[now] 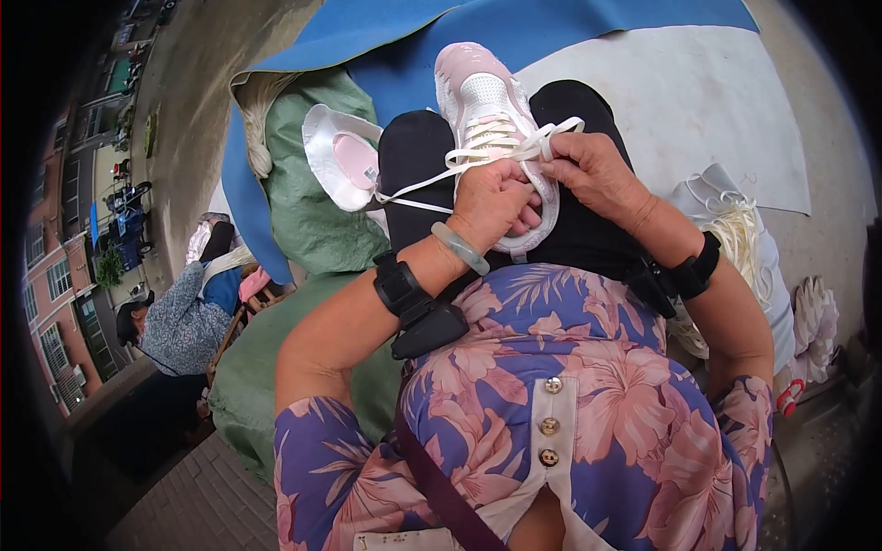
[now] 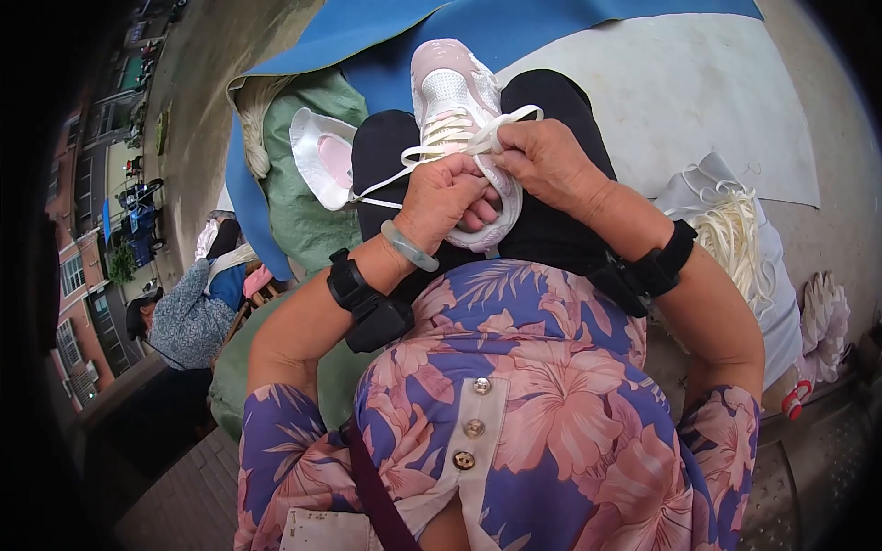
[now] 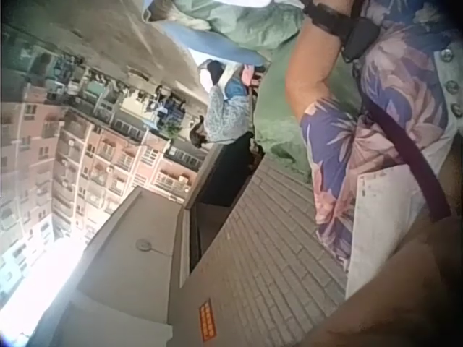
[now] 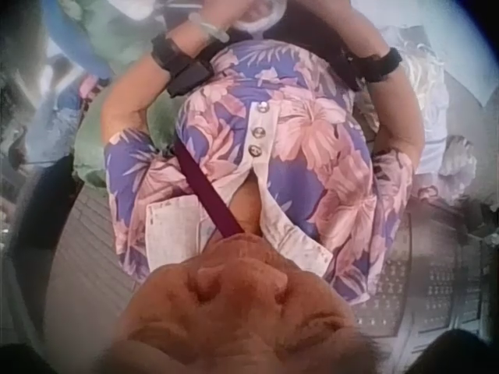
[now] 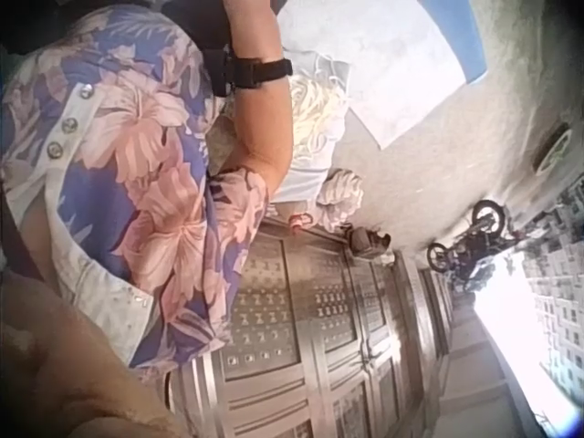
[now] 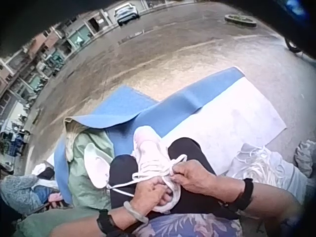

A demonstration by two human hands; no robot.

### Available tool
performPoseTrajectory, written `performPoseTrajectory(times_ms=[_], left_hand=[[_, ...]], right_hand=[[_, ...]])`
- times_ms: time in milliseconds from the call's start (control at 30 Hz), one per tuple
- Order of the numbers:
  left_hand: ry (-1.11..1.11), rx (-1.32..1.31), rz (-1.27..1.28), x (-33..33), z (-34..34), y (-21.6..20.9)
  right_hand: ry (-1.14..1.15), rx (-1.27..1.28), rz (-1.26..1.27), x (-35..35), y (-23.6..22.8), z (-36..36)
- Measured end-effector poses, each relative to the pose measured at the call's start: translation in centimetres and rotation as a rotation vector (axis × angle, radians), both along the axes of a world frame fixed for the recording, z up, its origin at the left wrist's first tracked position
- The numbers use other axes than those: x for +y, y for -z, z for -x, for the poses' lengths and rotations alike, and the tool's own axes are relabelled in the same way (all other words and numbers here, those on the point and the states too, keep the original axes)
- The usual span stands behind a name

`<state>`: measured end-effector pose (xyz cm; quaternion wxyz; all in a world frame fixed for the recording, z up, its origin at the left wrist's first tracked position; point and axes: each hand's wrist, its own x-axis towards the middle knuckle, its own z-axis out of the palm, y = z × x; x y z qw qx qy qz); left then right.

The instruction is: Insert laces into a new pair of pink and white sneakers.

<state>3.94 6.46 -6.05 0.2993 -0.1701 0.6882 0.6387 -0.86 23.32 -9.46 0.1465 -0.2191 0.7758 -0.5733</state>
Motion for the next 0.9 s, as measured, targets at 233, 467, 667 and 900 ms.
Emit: performPoseTrajectory(times_ms=[233, 467, 667, 900], left_hand=[[-0.014, -0.007, 0.011, 0.1, 0.1, 0.0], [-0.011, -0.021, -0.010, -0.1, 0.2, -0.1], [-0.016, -0.019, -0.018, 0.0, 0.2, 0.2], [-0.023, 0.027, -0.011, 0.0, 0.1, 0.3]], right_hand=[[0.043, 0.208, 0.000, -0.3, 1.1, -0.9], [0.049, -0.366, 0.162, 0.0, 1.0, -1.7], [0.110, 0.008, 0.085, -0.7, 1.2, -2.0], [0.099, 0.463, -0.037, -0.8, 1.7, -1.9]])
